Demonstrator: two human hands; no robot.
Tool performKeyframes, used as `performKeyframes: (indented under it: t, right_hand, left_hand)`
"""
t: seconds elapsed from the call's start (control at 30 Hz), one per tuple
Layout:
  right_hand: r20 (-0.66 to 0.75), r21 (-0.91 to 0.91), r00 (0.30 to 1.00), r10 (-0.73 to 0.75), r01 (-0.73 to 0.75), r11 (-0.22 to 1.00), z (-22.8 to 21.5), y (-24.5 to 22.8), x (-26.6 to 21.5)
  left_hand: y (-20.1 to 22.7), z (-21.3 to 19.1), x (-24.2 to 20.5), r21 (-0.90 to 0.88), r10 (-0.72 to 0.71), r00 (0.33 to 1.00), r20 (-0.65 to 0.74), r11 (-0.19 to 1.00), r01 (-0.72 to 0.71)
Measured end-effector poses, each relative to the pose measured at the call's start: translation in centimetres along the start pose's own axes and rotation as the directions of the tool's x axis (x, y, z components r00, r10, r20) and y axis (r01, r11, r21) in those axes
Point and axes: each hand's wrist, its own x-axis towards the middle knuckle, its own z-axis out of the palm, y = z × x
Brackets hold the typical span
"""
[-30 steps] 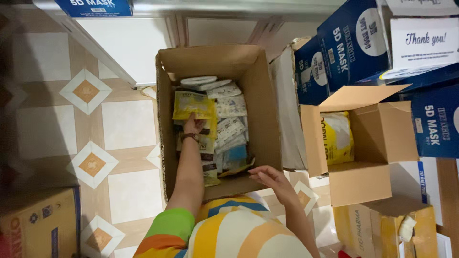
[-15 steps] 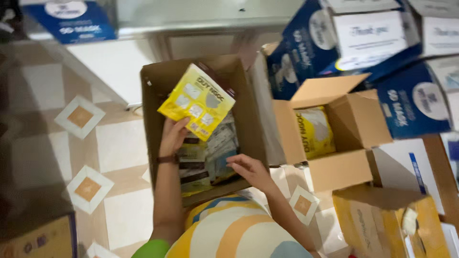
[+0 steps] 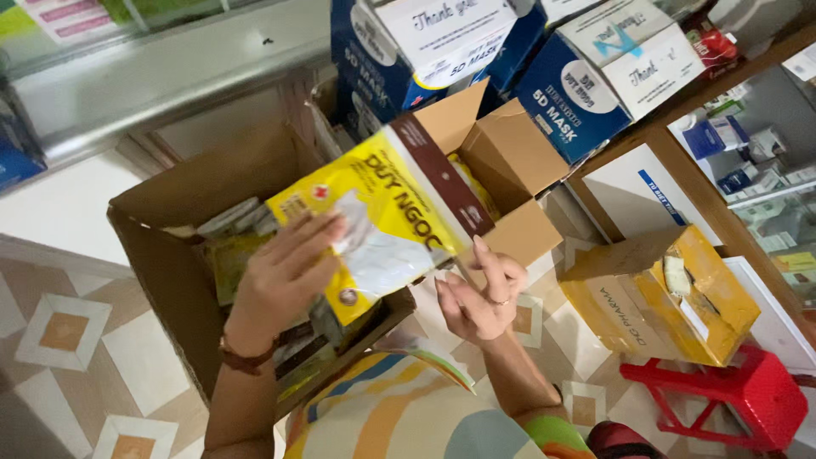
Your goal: The person packs various items, including yellow packages and white boxes, into a larger cardboard box. They arrange the items carefully, stacking them and ensuring they fit securely within the box.
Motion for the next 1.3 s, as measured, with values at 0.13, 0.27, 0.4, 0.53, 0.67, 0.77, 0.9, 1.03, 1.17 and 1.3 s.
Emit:
performKeyframes:
  t: [0.13,0.27,0.4,0.53,0.67,0.77,0.9,1.03,1.17,1.3]
  right_hand:
    - [0.162,-0.231,0.982,-0.099,0.135,0.963,-2.1,1.3,0.9]
    - [0.347,-0.257,0.935,-0.070,0.167,0.952,-3.9,2.6,1.9]
    - [0.372,-0.230,0.927,-0.046,0.141,0.963,-4.9,7.2,1.9]
    - [0.318,-0.256,0.945,0.077,0.007,0.967,-4.4,14.4,1.1]
    - [0.428,-0.133,0.904,0.005,0.057,0.990,-3.9,17.0,-0.2]
    - [0.585,-0.095,0.810,-0.048,0.128,0.987,-2.5,17.1,-0.9]
    - [0.675,-0.119,0.726,-0.133,0.285,0.951,-1.0,17.1,-0.9]
    - [0.789,-0.120,0.606,-0.098,0.309,0.943,0.1,17.0,-0.4]
    - [0.780,-0.117,0.620,-0.086,0.278,0.953,0.8,15.9,0.6]
    - [0.875,-0.087,0.473,0.102,-0.055,0.995,0.4,15.4,1.7]
  left_hand:
    - [0.9,1.9,3.5,0.001,0.115,0.990,0.083,0.993,-0.115]
    - [1.3,4.5,5.0,-0.017,0.201,0.976,0.089,0.980,-0.200]
    - [0.7,6.9,5.4,-0.004,0.175,0.985,0.011,0.985,-0.175]
    - [-1.3,7.1,3.5,0.061,-0.026,0.996,-0.090,0.998,0.031]
    - [-2.0,5.8,-0.5,0.027,-0.346,0.929,-0.130,0.936,0.352]
    - [-2.4,6.2,-3.0,0.083,-0.409,0.904,-0.123,0.904,0.420]
    - [-3.0,7.0,-5.8,0.101,-0.454,0.887,-0.089,0.882,0.461]
    - [-2.8,7.3,-7.0,0.072,-0.503,0.859,-0.096,0.857,0.510]
    - [-2.8,7.0,-7.2,0.084,-0.541,0.837,-0.085,0.833,0.547]
    - [-3.0,6.8,-7.6,0.126,-0.584,0.809,-0.063,0.800,0.587]
